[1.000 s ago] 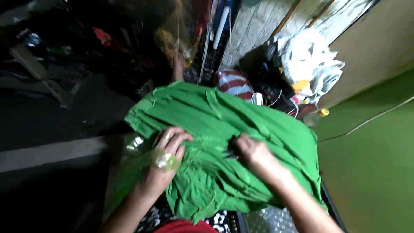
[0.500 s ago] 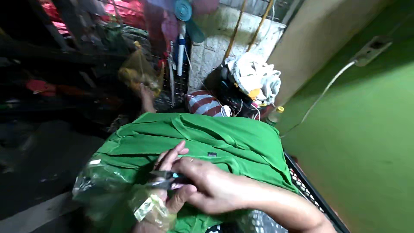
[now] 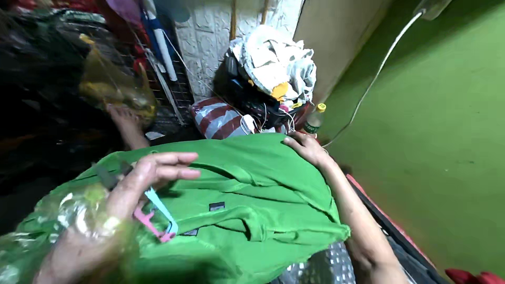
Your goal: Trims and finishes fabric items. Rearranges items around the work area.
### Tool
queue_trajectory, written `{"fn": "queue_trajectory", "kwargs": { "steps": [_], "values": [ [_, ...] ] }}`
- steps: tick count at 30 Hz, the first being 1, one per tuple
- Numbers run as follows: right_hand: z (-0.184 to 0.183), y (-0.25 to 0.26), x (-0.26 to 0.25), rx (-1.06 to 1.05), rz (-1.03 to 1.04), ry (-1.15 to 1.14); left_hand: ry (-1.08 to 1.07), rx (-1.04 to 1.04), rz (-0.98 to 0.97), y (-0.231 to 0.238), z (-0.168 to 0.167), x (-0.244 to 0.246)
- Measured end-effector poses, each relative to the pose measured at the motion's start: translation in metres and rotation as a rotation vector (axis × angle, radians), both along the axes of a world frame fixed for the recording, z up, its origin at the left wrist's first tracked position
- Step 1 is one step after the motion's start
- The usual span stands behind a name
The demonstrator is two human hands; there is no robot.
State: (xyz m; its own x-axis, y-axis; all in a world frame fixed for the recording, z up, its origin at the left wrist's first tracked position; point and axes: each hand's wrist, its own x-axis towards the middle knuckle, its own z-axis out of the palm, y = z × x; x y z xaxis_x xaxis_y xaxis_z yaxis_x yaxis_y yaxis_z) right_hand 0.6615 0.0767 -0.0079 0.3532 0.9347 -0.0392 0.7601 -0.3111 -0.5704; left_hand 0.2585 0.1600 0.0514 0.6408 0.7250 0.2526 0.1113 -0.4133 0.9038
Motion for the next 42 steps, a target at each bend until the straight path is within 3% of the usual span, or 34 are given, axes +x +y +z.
{"fn": "queue_trajectory", "kwargs": {
  "steps": [3,7,10,15,19,21,23,26,30,36,39,42],
  "values": [
    [0.008,-0.024,-0.034,0.022,-0.035,0.081,0.179,-0.029,0.121,0.003,0.009,0.027],
    [0.029,-0.083,-0.112,0.279,0.221,-0.199,0.272,0.102,-0.015,0.026,-0.005,0.035],
    [0.034,-0.116,-0.152,0.425,0.382,-0.205,0.33,0.103,-0.115,0.018,-0.006,0.057],
    [0.039,-0.125,-0.159,0.439,0.454,-0.025,0.35,0.511,-0.45,0.0,-0.034,0.092],
    [0.048,-0.102,-0.115,0.411,0.591,0.138,0.367,0.525,-0.503,-0.006,-0.034,0.093],
    [0.041,-0.07,-0.079,0.367,0.517,0.099,0.39,0.526,-0.525,-0.009,-0.037,0.092],
    [0.023,-0.026,-0.045,0.194,0.316,0.026,0.425,0.526,-0.551,-0.009,-0.035,0.091],
    [-0.037,0.038,-0.018,-0.039,-0.011,0.207,0.451,0.517,-0.555,-0.009,-0.032,0.091],
    [-0.092,0.068,-0.023,0.017,-0.29,0.401,0.438,0.523,-0.51,-0.009,-0.037,0.094],
    [-0.081,0.057,-0.034,0.001,-0.382,0.616,0.447,0.481,-0.515,-0.008,-0.035,0.1],
    [-0.069,0.033,-0.049,0.072,-0.261,0.609,0.465,0.393,-0.485,-0.008,-0.033,0.104],
    [-0.069,0.006,-0.066,0.277,-0.05,0.481,0.464,0.233,-0.444,-0.002,-0.034,0.11]
  ]
}}
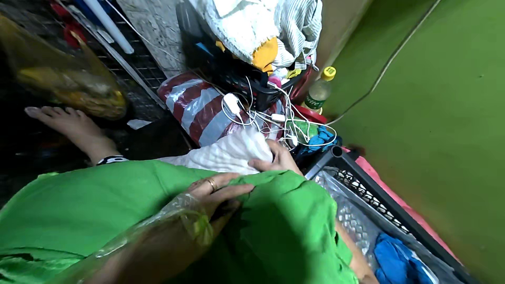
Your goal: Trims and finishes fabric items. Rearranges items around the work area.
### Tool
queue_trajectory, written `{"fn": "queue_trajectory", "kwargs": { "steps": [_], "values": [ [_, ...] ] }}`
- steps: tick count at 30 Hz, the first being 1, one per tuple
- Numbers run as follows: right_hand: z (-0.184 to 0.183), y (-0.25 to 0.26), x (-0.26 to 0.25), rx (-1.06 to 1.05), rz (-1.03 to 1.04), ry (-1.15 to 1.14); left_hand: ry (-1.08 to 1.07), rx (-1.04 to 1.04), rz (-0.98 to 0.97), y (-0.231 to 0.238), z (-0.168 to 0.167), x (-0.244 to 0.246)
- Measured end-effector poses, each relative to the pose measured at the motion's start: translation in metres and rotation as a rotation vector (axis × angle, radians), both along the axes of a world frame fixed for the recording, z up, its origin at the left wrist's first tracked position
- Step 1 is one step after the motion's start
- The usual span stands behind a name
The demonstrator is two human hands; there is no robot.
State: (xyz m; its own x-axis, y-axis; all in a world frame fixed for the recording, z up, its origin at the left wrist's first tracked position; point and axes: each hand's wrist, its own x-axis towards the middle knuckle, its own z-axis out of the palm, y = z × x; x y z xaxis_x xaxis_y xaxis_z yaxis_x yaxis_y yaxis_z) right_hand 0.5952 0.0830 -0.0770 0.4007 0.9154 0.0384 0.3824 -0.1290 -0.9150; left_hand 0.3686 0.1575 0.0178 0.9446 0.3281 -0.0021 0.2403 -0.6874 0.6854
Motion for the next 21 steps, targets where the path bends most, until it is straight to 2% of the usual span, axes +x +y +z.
{"fn": "queue_trajectory", "kwargs": {
  "steps": [4,10,12,14,16,21],
  "values": [
    [-0.002,-0.026,-0.015,0.247,0.141,-0.221,-0.149,-0.09,0.079,0.011,-0.011,0.012],
    [-0.003,-0.044,-0.035,0.375,0.104,-0.266,0.126,-0.063,-0.117,0.026,0.004,0.03],
    [-0.004,-0.048,-0.039,0.363,0.074,-0.236,0.138,-0.013,-0.105,0.021,0.006,0.031],
    [-0.013,-0.049,-0.041,0.439,0.071,-0.206,0.094,0.083,-0.096,0.014,0.004,0.027],
    [-0.021,-0.05,-0.045,0.523,0.069,-0.147,0.116,0.093,-0.097,0.011,0.007,0.02],
    [-0.027,-0.048,-0.057,0.608,0.025,-0.285,0.246,0.041,-0.144,0.011,0.023,0.005]
  ]
}}
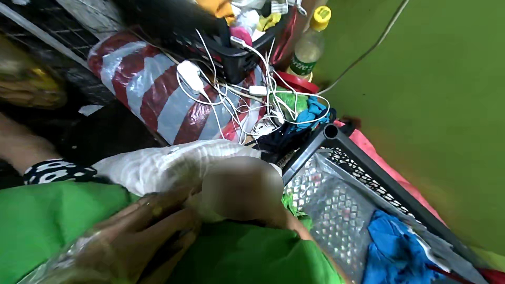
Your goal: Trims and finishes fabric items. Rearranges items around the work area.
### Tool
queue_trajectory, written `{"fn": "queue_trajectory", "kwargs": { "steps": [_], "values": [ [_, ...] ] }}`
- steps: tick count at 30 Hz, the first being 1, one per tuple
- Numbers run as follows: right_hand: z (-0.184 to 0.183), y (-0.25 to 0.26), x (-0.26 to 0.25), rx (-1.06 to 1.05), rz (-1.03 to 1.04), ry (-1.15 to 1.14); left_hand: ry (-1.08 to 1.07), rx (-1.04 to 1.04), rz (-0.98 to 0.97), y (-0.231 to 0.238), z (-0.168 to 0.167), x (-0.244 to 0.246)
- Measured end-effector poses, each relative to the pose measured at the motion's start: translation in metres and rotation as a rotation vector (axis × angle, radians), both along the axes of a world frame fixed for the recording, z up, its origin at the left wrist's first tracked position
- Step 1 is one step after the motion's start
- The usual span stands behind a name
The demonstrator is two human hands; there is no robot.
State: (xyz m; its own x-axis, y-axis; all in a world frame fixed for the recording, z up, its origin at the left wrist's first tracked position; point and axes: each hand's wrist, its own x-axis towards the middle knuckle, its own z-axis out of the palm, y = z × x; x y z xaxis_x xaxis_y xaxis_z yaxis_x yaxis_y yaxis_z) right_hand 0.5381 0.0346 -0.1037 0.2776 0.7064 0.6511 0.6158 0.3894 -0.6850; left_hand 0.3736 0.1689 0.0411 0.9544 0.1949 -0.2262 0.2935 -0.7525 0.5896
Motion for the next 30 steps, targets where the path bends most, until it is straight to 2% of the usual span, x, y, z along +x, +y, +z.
{"fn": "queue_trajectory", "kwargs": {
  "steps": [3,8,12,16,20,22,24,27,28,30],
  "values": [
    [0.0,-0.001,0.002,-0.016,0.022,0.014,0.022,0.0,-0.02,0.001,0.001,0.0],
    [0.004,-0.002,0.01,-0.081,0.072,0.105,-0.048,0.023,-0.018,0.0,-0.005,0.001],
    [0.01,-0.003,0.016,-0.114,0.083,0.069,-0.157,0.113,-0.011,-0.004,-0.016,-0.001],
    [0.006,-0.001,0.021,-0.054,0.144,0.057,-0.125,0.088,0.029,-0.009,-0.009,0.001],
    [0.015,-0.004,0.043,-0.135,0.253,0.104,-0.109,0.082,0.046,-0.01,-0.008,0.003],
    [0.032,-0.007,0.064,-0.299,0.128,0.076,-0.105,0.081,0.065,-0.01,-0.008,0.005],
    [0.051,-0.006,0.09,-0.483,-0.159,0.008,-0.092,0.061,0.077,-0.01,-0.005,0.007],
    [0.061,0.012,0.138,-0.544,-0.504,0.055,-0.105,0.064,0.027,-0.005,-0.006,0.006],
    [0.065,0.022,0.153,-0.579,-0.563,0.057,-0.107,0.062,0.024,-0.005,-0.006,0.007],
    [0.074,0.047,0.175,-0.795,-0.556,0.012,-0.093,0.065,0.03,-0.004,-0.005,0.008]
  ]
}}
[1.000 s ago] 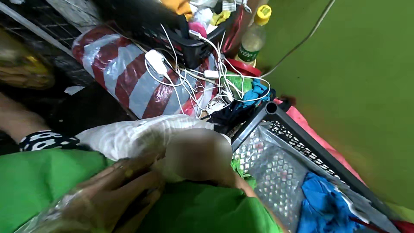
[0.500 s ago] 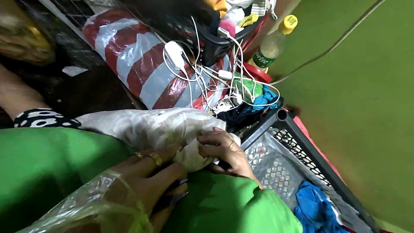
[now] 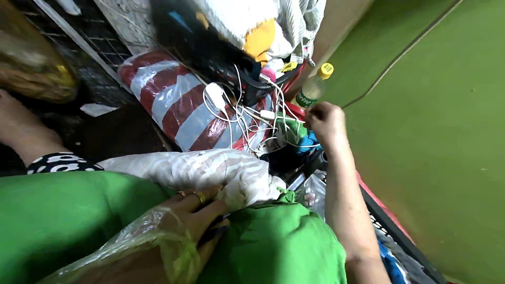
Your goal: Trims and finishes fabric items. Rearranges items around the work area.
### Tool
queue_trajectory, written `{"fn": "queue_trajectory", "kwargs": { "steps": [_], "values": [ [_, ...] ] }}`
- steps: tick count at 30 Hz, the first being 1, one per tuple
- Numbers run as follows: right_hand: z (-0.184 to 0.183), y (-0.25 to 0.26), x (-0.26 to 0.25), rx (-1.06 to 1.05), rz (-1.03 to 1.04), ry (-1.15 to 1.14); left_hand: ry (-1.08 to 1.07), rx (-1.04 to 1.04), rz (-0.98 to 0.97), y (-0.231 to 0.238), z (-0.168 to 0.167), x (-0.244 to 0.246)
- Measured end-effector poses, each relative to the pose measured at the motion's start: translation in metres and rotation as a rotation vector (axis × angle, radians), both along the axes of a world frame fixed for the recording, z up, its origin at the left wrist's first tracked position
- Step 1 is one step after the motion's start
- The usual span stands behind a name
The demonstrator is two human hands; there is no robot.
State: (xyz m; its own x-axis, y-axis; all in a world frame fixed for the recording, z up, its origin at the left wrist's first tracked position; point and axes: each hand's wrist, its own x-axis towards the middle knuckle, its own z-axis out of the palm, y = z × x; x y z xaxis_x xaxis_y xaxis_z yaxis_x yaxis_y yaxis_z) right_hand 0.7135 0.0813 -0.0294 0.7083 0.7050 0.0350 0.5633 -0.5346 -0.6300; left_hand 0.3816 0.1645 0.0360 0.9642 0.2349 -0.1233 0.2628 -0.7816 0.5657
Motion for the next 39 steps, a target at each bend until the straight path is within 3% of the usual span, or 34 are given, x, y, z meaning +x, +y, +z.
{"fn": "queue_trajectory", "kwargs": {
  "steps": [3,5,14,18,23,27,29,31,34,36,39],
  "values": [
    [-0.01,0.048,0.027,-0.375,0.085,0.058,0.001,-0.008,0.014,-0.001,0.0,0.0],
    [-0.023,0.07,0.035,-0.438,0.048,0.048,-0.026,0.001,0.017,-0.001,-0.003,-0.001],
    [-0.074,0.087,0.043,0.021,-0.072,0.411,0.011,-0.01,0.017,0.001,-0.001,-0.004],
    [-0.072,0.084,0.042,0.068,-0.051,0.518,0.042,-0.009,0.017,0.003,-0.003,-0.005],
    [-0.058,0.075,0.042,-0.041,-0.051,0.389,0.019,-0.012,-0.001,0.008,-0.009,-0.007],
    [-0.028,0.032,0.022,0.194,-0.075,0.132,0.016,-0.003,-0.008,0.006,-0.005,-0.004],
    [-0.01,0.001,-0.009,-0.004,0.141,0.136,0.006,0.003,0.004,0.005,-0.006,-0.004],
    [-0.005,-0.006,-0.045,-0.406,0.383,0.134,-0.042,0.034,0.034,0.003,-0.012,-0.004],
    [-0.022,0.021,-0.081,-0.899,0.485,0.092,-0.034,0.043,0.052,0.001,-0.009,-0.002],
    [-0.043,0.033,-0.081,-1.003,0.44,0.066,-0.027,0.033,0.045,0.0,-0.006,0.0],
    [-0.077,0.041,-0.064,-0.887,0.377,0.082,-0.088,0.063,0.041,0.001,-0.012,0.0]
  ]
}}
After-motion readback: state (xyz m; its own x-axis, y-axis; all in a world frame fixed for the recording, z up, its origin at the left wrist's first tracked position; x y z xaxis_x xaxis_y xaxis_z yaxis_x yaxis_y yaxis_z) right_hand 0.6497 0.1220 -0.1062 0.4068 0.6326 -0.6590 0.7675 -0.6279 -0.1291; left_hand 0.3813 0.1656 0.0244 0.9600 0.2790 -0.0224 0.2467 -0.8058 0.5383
